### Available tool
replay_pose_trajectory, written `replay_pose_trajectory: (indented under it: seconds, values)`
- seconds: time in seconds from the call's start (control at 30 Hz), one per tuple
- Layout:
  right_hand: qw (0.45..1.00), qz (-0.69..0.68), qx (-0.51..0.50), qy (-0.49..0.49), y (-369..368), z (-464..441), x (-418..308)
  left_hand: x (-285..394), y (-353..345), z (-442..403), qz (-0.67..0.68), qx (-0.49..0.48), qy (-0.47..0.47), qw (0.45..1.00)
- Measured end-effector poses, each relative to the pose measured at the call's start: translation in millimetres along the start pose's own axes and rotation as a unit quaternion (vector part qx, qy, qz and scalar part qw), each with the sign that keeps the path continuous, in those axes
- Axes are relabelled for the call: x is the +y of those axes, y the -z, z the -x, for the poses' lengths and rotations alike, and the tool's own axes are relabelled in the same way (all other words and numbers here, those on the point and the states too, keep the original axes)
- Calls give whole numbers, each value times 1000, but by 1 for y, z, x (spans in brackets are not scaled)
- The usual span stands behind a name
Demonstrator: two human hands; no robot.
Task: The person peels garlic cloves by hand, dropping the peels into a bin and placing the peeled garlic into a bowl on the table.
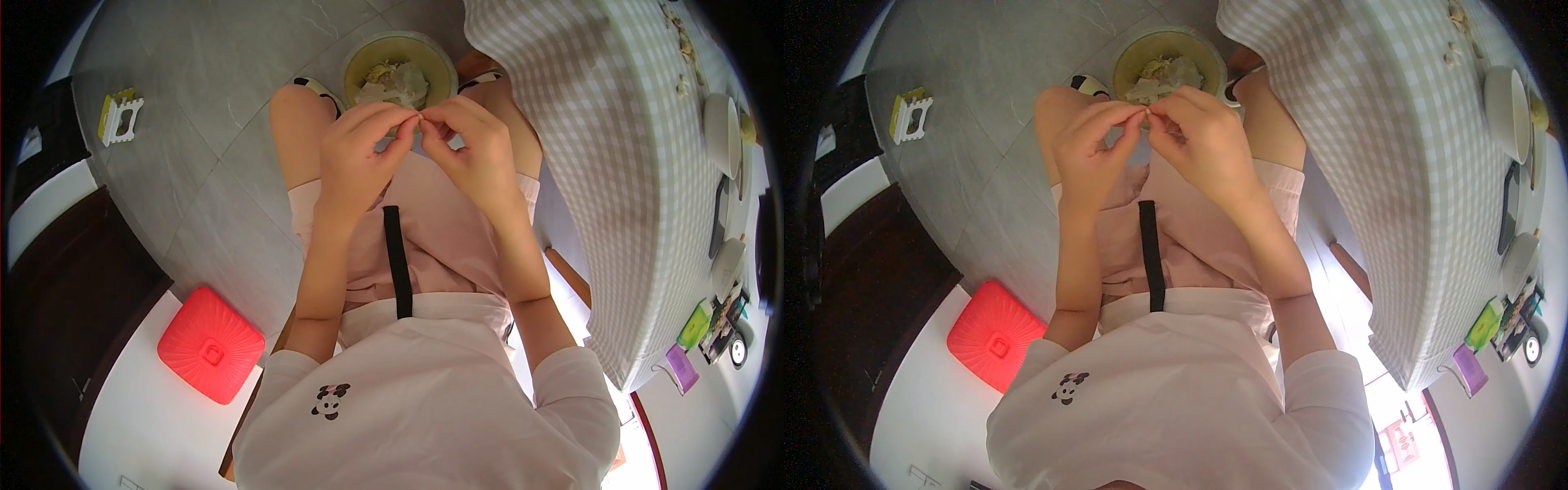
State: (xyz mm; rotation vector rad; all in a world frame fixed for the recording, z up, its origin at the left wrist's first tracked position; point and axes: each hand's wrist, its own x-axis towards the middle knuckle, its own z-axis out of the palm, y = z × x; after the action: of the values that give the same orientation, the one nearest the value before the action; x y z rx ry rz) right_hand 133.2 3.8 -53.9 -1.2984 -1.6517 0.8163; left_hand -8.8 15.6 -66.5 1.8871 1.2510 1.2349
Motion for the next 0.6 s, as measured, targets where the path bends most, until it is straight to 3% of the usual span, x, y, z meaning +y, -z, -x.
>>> replay_pose_trajectory:
  seconds: [0.43, 0.5, 0.6]
  values:
    - [1000, 13, -9, 6, 0, 1, -1, 2, -1, 1, -33, 3, -23, 999]
    - [1000, -11, -6, -6, 0, 1, -3, 5, -1, 2, 88, 14, 83, 993]
    - [994, -90, -6, -57, 1, 1, -4, 5, 0, 4, 161, 11, 127, 979]
